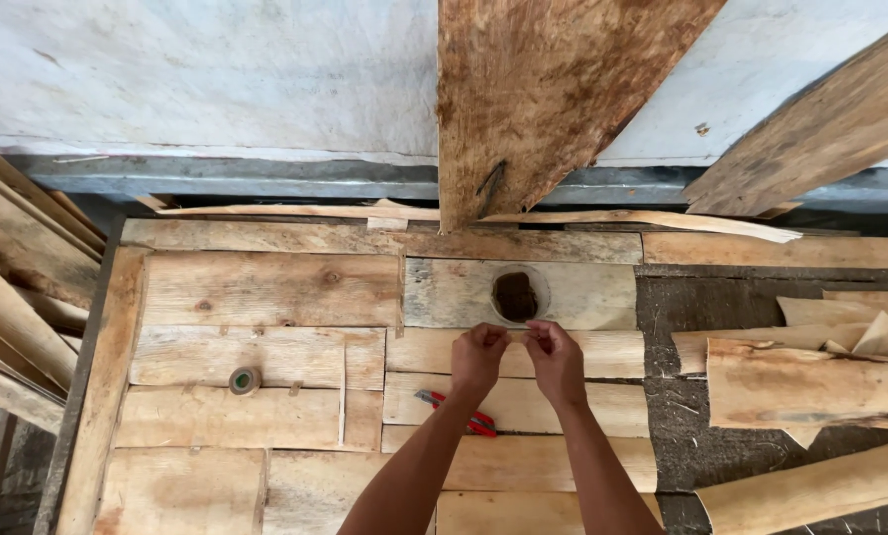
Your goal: Fitting and trimming small wood strips into gaps on a wooden panel using a utility knife.
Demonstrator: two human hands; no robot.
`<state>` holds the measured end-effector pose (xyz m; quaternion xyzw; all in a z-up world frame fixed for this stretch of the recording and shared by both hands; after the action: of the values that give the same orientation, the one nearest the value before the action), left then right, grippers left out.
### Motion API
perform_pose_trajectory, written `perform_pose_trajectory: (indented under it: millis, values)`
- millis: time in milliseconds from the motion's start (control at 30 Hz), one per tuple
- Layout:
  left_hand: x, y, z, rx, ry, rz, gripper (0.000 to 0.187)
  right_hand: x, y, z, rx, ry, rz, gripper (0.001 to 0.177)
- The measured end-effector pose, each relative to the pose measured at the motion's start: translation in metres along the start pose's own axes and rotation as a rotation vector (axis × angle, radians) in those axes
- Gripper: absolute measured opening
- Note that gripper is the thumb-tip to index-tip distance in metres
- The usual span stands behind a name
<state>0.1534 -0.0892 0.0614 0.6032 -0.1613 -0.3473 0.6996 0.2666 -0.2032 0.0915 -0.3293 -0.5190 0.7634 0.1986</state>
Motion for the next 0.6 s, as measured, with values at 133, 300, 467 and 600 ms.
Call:
perform_pose_trajectory:
  millis: [133,300,467,600]
  values:
    - [0.002,0.019,-0.027,0.001,0.005,0.016,0.016,-0.005,-0.016,-0.018,-0.052,0.104,0.083,0.025]
    - [0.007,0.034,-0.056,0.089,0.072,-0.270,0.010,-0.006,-0.030,-0.040,-0.135,0.183,0.155,0.023]
    - [0.014,0.047,-0.074,-0.047,-0.045,-0.613,0.013,-0.004,-0.033,-0.056,-0.270,0.219,0.336,0.020]
    - [0.029,0.036,-0.082,-0.004,-0.131,-0.950,0.015,0.000,-0.030,-0.058,-0.349,0.206,0.498,0.026]
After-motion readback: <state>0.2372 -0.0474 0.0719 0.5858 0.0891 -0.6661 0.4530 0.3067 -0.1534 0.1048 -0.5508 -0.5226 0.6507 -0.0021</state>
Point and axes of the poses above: each hand's wrist, its own z-axis away from the middle knuckle, its own x-axis out of the palm, y = z × x, the point moved 5 cm from there along -z, towards the middle knuckle, and after that the axes turned 5 degrees about -y, right-handed, at the moved point
